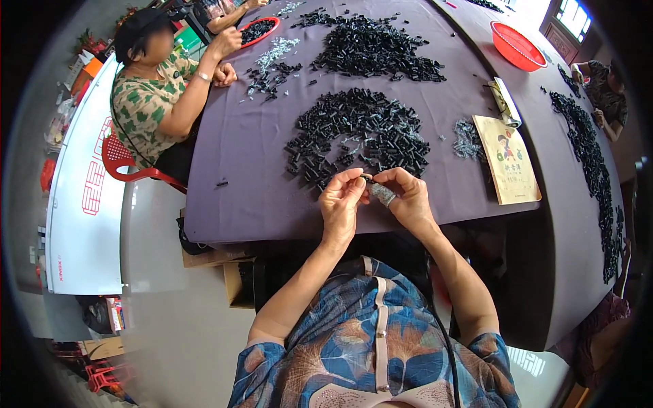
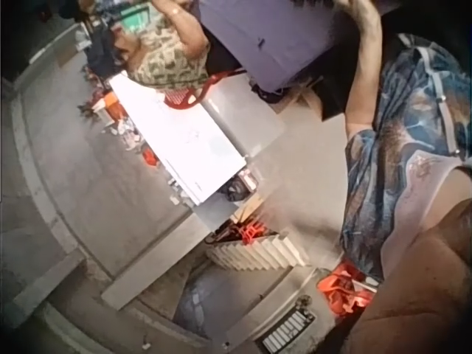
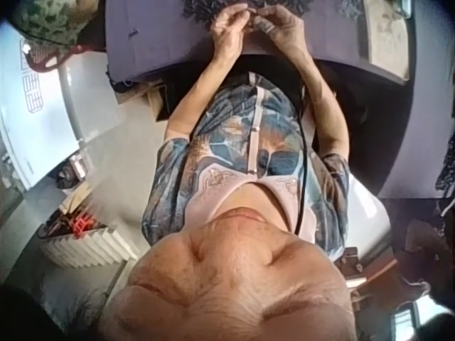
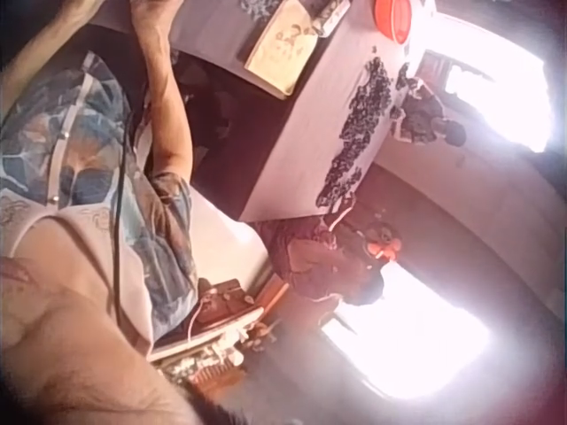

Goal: Manually assembling small black plastic components by snapping them together at a workshop table.

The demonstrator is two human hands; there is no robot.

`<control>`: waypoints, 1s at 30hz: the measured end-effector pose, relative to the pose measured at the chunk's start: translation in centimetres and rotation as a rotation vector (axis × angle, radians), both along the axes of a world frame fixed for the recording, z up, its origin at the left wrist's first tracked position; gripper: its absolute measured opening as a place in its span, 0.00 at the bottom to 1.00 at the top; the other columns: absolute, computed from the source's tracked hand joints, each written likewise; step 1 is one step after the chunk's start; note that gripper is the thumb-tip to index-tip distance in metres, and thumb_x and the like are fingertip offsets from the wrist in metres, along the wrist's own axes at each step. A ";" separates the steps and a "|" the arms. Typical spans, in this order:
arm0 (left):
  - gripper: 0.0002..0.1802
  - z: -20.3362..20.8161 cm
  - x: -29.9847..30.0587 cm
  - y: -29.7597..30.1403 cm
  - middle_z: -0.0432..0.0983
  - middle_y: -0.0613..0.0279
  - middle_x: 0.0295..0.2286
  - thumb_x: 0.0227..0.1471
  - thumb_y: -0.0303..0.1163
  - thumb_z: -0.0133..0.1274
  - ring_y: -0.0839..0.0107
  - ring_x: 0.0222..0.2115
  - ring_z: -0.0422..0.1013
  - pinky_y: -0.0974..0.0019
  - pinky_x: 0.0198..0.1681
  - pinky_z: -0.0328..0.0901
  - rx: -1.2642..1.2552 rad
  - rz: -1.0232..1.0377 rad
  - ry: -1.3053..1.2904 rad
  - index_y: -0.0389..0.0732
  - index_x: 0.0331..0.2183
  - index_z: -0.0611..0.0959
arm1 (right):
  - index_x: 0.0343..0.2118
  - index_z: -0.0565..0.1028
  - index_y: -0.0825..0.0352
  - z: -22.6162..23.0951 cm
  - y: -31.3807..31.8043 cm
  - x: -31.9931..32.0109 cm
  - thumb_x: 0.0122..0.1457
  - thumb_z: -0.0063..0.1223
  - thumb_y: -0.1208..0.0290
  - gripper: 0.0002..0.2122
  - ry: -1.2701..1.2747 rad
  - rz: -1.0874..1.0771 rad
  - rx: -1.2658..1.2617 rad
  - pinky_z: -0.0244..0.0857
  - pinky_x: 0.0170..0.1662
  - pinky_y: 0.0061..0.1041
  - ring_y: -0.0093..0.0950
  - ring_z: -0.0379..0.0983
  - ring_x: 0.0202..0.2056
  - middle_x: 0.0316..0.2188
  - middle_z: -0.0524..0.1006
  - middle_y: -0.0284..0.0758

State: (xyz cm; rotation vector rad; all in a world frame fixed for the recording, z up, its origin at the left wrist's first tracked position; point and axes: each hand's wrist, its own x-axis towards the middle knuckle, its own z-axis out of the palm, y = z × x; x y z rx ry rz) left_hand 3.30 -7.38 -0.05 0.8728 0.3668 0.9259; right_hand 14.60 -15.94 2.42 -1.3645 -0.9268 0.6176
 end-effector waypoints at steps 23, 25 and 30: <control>0.08 0.1 0.1 -0.3 0.79 0.62 0.30 0.54 0.21 0.55 0.80 0.25 0.71 0.76 0.30 0.66 -0.012 0.041 0.104 0.35 0.39 0.81 | 0.34 0.74 0.71 0.3 0.0 0.1 0.55 0.56 0.85 0.05 0.090 0.072 0.027 0.69 0.37 0.18 0.17 0.75 0.33 0.28 0.79 0.31; 0.08 0.0 0.1 -0.3 0.79 0.62 0.30 0.54 0.21 0.55 0.80 0.25 0.71 0.76 0.30 0.66 -0.016 0.042 0.102 0.34 0.38 0.81 | 0.33 0.74 0.71 0.3 -0.1 0.0 0.54 0.55 0.85 0.05 0.069 0.063 0.040 0.69 0.36 0.18 0.18 0.75 0.33 0.28 0.79 0.31; 0.09 -0.3 0.0 -0.2 0.78 0.61 0.31 0.55 0.20 0.54 0.76 0.27 0.71 0.73 0.32 0.67 -0.010 0.019 0.085 0.35 0.40 0.81 | 0.33 0.74 0.71 0.2 -0.1 0.1 0.52 0.56 0.87 0.07 0.030 0.044 0.062 0.69 0.36 0.19 0.19 0.75 0.32 0.27 0.78 0.31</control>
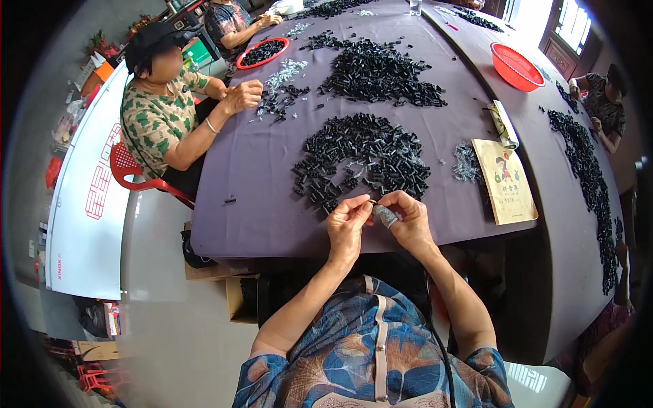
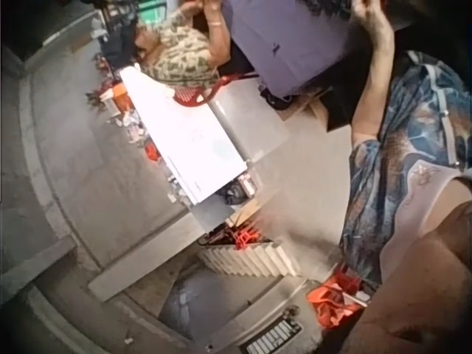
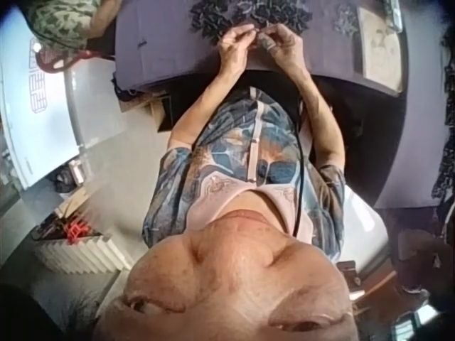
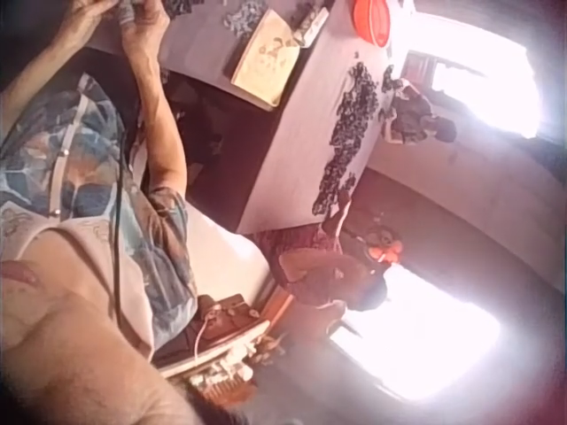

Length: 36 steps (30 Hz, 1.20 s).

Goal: Manually assembling small black plastic components by snapping them together at a workshop table.

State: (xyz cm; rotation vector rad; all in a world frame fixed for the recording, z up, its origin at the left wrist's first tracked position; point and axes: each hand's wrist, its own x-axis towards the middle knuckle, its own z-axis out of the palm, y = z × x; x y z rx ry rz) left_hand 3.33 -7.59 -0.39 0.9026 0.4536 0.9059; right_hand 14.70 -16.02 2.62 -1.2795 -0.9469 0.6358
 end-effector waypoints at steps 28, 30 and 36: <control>0.11 2.1 -0.4 0.2 0.79 0.56 0.36 0.55 0.20 0.54 0.73 0.31 0.74 0.70 0.35 0.69 0.069 -0.002 -0.091 0.36 0.41 0.81 | 0.37 0.74 0.70 0.6 0.0 -0.6 0.53 0.54 0.89 0.10 0.107 -0.009 0.131 0.68 0.43 0.17 0.17 0.74 0.37 0.33 0.78 0.29; 0.11 2.2 -0.4 0.1 0.79 0.56 0.36 0.55 0.20 0.54 0.73 0.31 0.74 0.70 0.36 0.70 0.086 0.018 -0.079 0.36 0.41 0.81 | 0.37 0.74 0.70 0.6 -0.1 -0.6 0.53 0.54 0.89 0.10 0.108 -0.010 0.128 0.68 0.42 0.17 0.17 0.74 0.37 0.33 0.78 0.29; 0.10 2.4 -0.5 -0.2 0.80 0.58 0.34 0.53 0.20 0.56 0.75 0.29 0.74 0.71 0.34 0.70 0.058 0.048 -0.057 0.35 0.40 0.82 | 0.35 0.73 0.70 0.5 -0.2 -0.6 0.54 0.55 0.87 0.08 0.138 0.043 0.146 0.68 0.41 0.17 0.17 0.74 0.36 0.33 0.77 0.30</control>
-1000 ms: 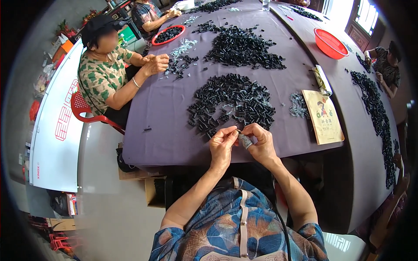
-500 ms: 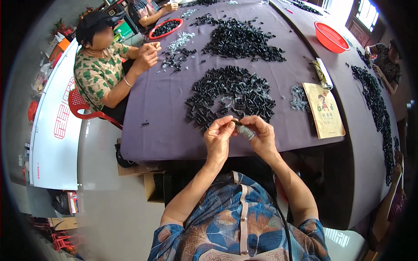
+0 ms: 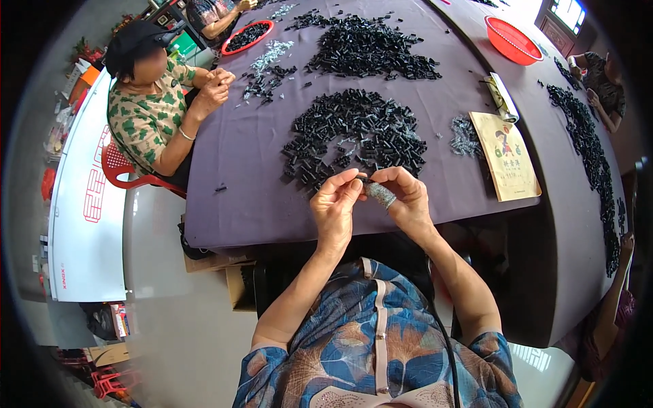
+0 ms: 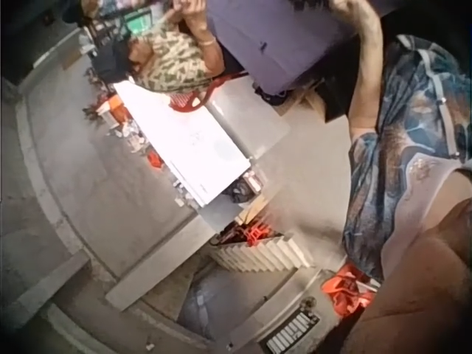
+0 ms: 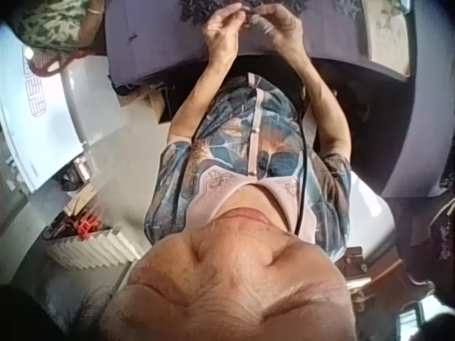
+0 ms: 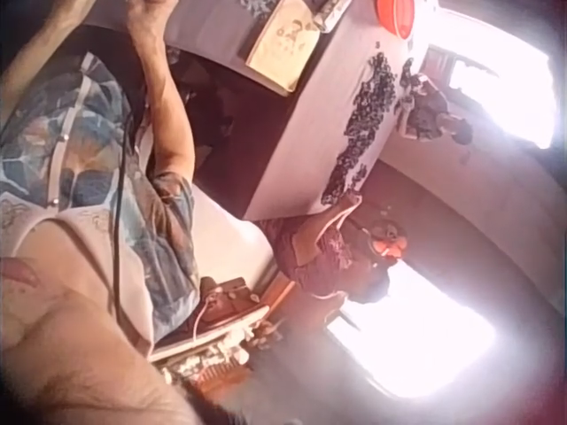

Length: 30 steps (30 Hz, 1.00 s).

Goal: Manually assembling small black plastic components by snapping them together at a workshop table.

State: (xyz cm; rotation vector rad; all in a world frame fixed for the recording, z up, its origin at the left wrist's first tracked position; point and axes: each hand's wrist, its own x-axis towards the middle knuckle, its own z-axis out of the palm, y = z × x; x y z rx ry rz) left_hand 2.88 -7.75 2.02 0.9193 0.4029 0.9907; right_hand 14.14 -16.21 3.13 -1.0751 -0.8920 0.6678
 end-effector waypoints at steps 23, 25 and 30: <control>0.09 -0.4 -0.1 0.0 0.79 0.64 0.31 0.55 0.23 0.55 0.78 0.27 0.71 0.75 0.31 0.66 -0.059 -0.063 0.020 0.36 0.40 0.82 | 0.31 0.73 0.71 -0.4 0.1 -0.1 0.53 0.57 0.86 0.05 0.016 0.005 0.000 0.71 0.40 0.20 0.19 0.76 0.35 0.32 0.79 0.33; 0.09 -0.6 -0.1 0.0 0.79 0.64 0.31 0.55 0.24 0.55 0.78 0.27 0.71 0.75 0.32 0.65 -0.066 -0.071 0.018 0.36 0.40 0.82 | 0.31 0.73 0.72 -0.3 0.1 -0.2 0.52 0.58 0.86 0.05 -0.101 -0.025 -0.048 0.71 0.39 0.19 0.18 0.75 0.34 0.31 0.79 0.32; 0.10 -1.1 0.2 0.2 0.79 0.62 0.32 0.56 0.25 0.55 0.79 0.27 0.70 0.75 0.32 0.65 -0.091 -0.075 -0.020 0.37 0.41 0.81 | 0.30 0.73 0.72 -0.5 0.3 0.0 0.52 0.58 0.86 0.05 -0.150 -0.054 -0.052 0.71 0.38 0.19 0.18 0.76 0.34 0.31 0.79 0.33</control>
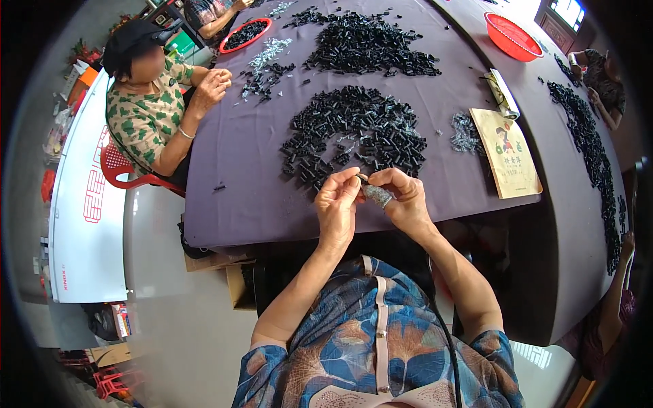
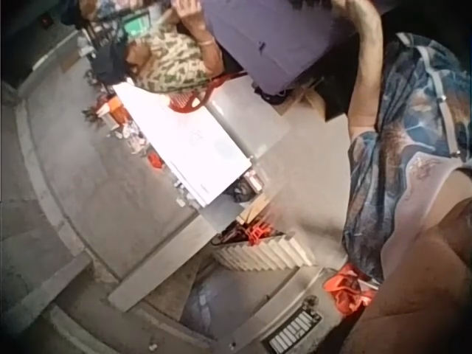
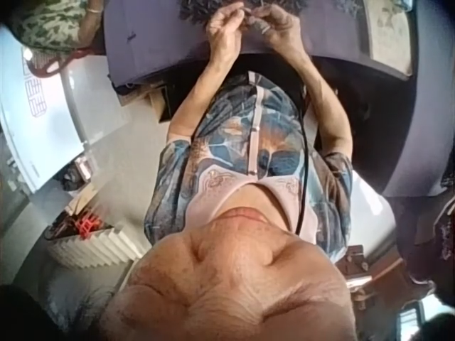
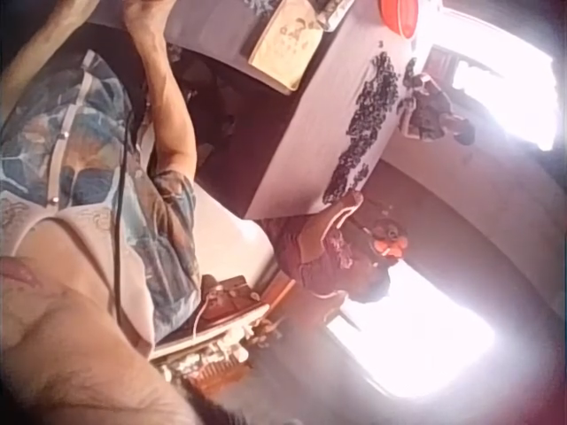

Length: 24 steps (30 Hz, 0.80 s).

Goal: Manually assembling small black plastic components by snapping them together at a workshop table.

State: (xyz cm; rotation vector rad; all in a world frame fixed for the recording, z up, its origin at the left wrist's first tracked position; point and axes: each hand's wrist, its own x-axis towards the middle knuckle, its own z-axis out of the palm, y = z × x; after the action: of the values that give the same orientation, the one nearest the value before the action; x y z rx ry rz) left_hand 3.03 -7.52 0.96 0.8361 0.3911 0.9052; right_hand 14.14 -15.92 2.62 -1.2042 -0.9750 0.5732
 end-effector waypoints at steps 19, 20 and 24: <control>0.09 -0.1 -0.1 -0.1 0.79 0.61 0.33 0.57 0.25 0.53 0.79 0.27 0.71 0.75 0.31 0.65 -0.071 -0.036 0.007 0.39 0.41 0.82 | 0.30 0.73 0.72 0.3 -0.1 0.1 0.51 0.58 0.86 0.06 -0.093 -0.012 0.016 0.71 0.41 0.21 0.20 0.76 0.36 0.32 0.79 0.34; 0.09 0.0 0.1 -0.2 0.79 0.61 0.33 0.57 0.24 0.53 0.79 0.27 0.71 0.75 0.31 0.65 -0.093 -0.030 0.011 0.39 0.41 0.82 | 0.30 0.73 0.72 0.3 -0.1 0.1 0.51 0.58 0.86 0.06 -0.094 -0.012 0.015 0.71 0.41 0.21 0.20 0.76 0.36 0.32 0.79 0.34; 0.09 -0.1 0.1 -0.4 0.79 0.63 0.33 0.57 0.24 0.53 0.80 0.27 0.70 0.77 0.30 0.64 -0.058 -0.012 0.040 0.39 0.41 0.82 | 0.31 0.73 0.71 0.2 -0.2 0.2 0.51 0.58 0.85 0.06 -0.123 -0.026 0.009 0.72 0.39 0.22 0.22 0.77 0.35 0.31 0.79 0.34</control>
State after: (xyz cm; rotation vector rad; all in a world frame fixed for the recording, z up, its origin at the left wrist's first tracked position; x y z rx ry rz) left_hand 3.14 -7.94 0.81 0.8036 0.4446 0.8631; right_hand 14.37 -16.09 2.82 -1.2539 -1.0633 0.4785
